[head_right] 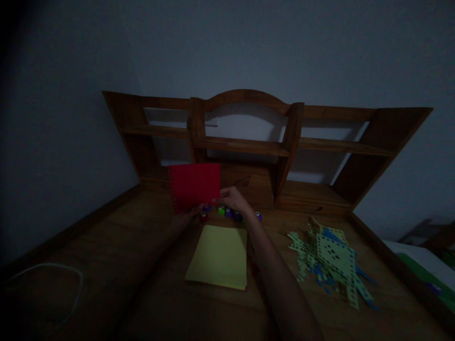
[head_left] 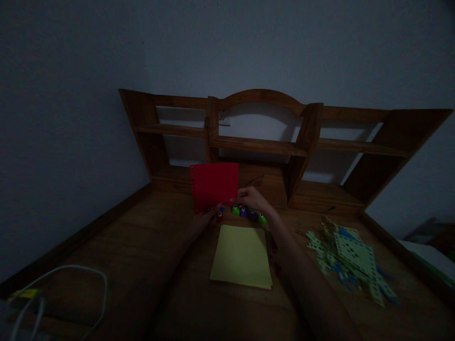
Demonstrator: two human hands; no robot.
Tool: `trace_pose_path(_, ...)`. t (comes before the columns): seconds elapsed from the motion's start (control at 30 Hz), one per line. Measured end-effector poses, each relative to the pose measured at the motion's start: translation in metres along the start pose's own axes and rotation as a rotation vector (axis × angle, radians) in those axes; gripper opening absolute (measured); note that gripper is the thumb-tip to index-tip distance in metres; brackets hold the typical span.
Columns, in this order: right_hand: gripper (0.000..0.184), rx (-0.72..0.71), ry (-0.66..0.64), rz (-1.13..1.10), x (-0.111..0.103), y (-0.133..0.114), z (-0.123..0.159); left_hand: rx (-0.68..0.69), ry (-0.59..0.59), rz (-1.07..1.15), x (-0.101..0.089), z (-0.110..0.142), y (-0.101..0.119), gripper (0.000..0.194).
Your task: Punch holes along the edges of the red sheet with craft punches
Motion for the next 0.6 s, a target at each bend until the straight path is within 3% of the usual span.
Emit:
trace_pose_path(0.2,0.018,-0.015,0.031,0.005,0.000,-0.005,0.000,-0.051,0.026,-0.022,0.002,0.001,-0.001,0.040)
trace_pose_path(0.4,0.021,-0.122,0.100,0.009,-0.004,-0.016,0.000,0.026,0.086,0.031,0.001,-0.002,-0.003,0.037)
trace_pose_path(0.6,0.024,-0.108,0.149,0.060,-0.007,-0.014,0.000,0.059,0.098,0.048,0.000,-0.006,-0.003,0.034)
Point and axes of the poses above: each hand's wrist, its own z-axis away from the middle knuckle, its own x-axis out of the palm, y = z × x, the point moved 4 cm from there along -z, towards the middle knuckle, and after that the axes turned 1 degree about z, right-handed, at the moved point
